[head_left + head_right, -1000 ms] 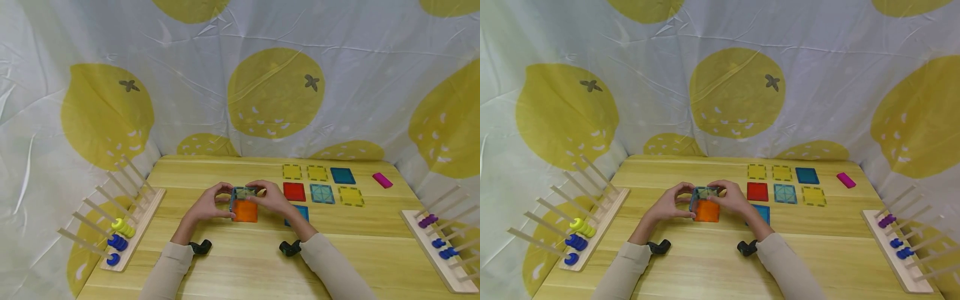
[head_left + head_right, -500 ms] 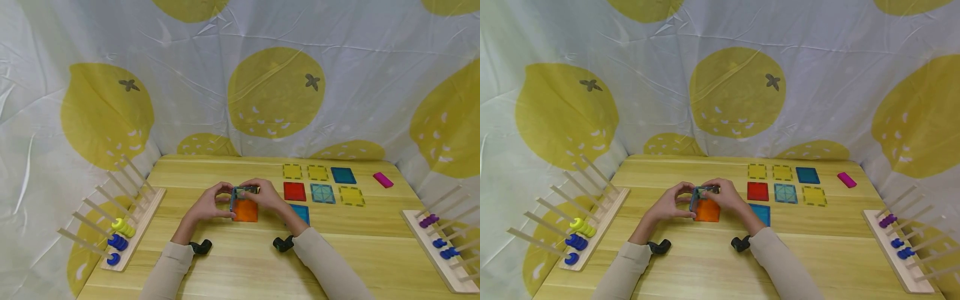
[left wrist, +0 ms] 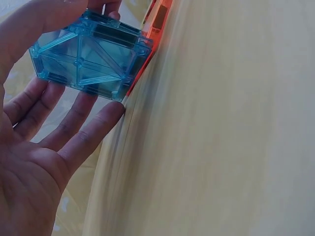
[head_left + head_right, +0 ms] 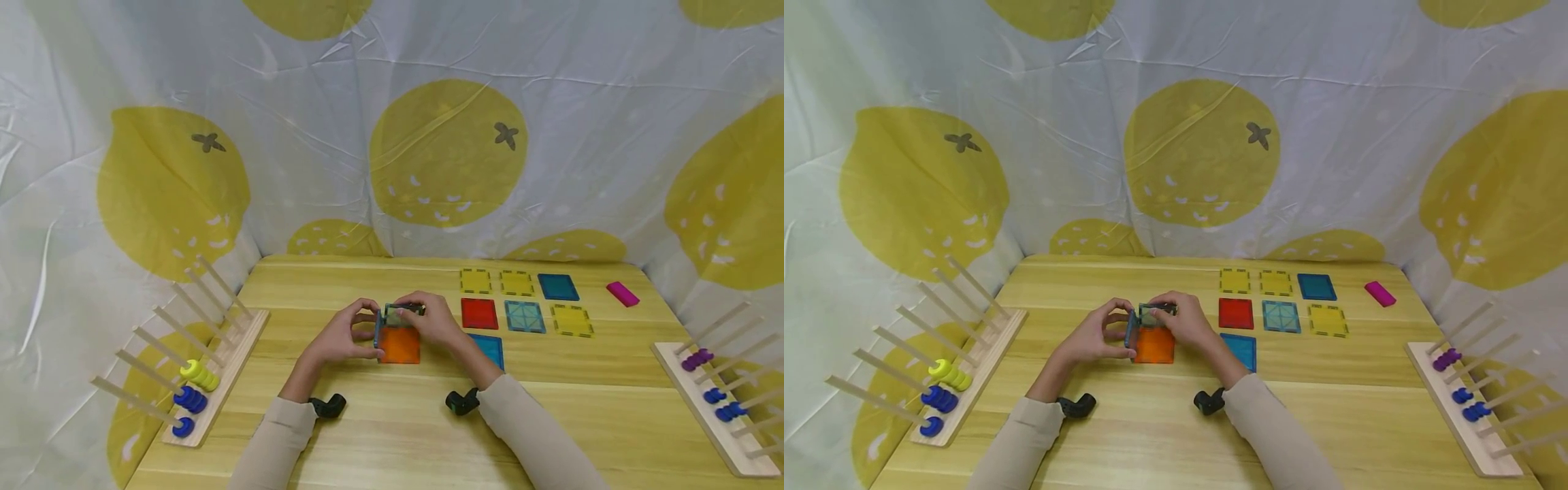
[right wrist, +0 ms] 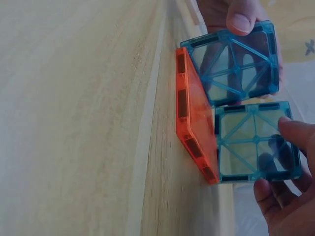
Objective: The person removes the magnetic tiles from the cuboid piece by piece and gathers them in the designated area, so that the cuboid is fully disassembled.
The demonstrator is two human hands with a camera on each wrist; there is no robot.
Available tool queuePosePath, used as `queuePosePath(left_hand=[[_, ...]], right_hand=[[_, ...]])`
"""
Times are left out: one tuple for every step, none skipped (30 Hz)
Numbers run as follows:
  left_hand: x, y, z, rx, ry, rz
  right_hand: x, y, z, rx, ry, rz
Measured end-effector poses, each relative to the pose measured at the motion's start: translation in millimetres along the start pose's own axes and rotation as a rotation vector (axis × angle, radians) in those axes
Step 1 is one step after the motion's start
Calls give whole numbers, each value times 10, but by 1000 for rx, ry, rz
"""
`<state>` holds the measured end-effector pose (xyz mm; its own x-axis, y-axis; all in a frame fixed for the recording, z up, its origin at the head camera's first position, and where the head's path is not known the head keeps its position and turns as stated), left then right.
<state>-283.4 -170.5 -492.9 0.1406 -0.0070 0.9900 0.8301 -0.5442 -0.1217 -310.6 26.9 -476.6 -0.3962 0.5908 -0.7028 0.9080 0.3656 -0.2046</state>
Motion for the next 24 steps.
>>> queuePosePath(left_hand=[[-6,0,1,0,3,-1],[-9,0,3,-2,8,-2],[-11,-1,6,-5,12,0],[-16,-1,7,-7,14,1],[-19,-2,8,-8,13,2],[-24,-3,8,-9,9,1],[-27,-3,10,-9,4,2],[-28,-4,11,-9,-2,4],[-29,-4,12,-9,-10,5],[-29,-5,14,-10,-15,6],[-27,-5,17,-12,-19,8],[-26,-5,19,-15,-20,11],[-26,-7,21,-18,-20,14],[-25,-9,22,-21,-17,18],[-24,-10,24,-22,-16,18],[-23,-13,26,-24,-12,19],[-24,-15,25,-22,-12,19],[-27,-17,24,-22,-11,18],[-29,-18,23,-20,-10,14],[-32,-19,22,-17,-11,10],[-36,-19,21,-16,-11,6],[-39,-20,19,-16,-7,4],[-46,-21,17,-15,-6,0],[-51,-22,14,-16,-5,-2]], right_hand=[[11,9,-13,9,3,11],[20,20,-29,17,2,22],[31,29,-45,24,6,32],[44,40,-61,30,11,41],[53,52,-81,36,13,48],[63,66,-103,42,18,53],[73,79,-126,48,22,56],[81,92,-151,55,26,54],[93,106,-176,64,30,53],[107,122,-205,72,28,53],[121,137,-236,81,24,52],[138,153,-265,88,21,50],[152,169,-298,92,10,50],[166,187,-332,97,-2,48],[186,209,-368,100,-19,55],[208,233,-406,101,-38,63],[230,257,-444,104,-52,68],[255,285,-482,103,-67,76],[279,316,-525,105,-80,83],[307,346,-565,108,-87,87],[338,378,-607,113,-95,94],[366,409,-650,121,-93,91],[391,440,-692,127,-92,88],[414,472,-734,132,-91,85]])
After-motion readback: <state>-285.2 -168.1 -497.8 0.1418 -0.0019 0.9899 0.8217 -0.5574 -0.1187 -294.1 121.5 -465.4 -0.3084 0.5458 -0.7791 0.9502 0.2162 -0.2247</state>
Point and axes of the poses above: each hand's wrist, its own y-axis away from the middle knuckle, its own z-axis out of the palm, x = y × z, the point moved 6 cm from there along -y, towards the middle knuckle, and after that the axes turned 14 degrees about y, right-handed, at the moved point
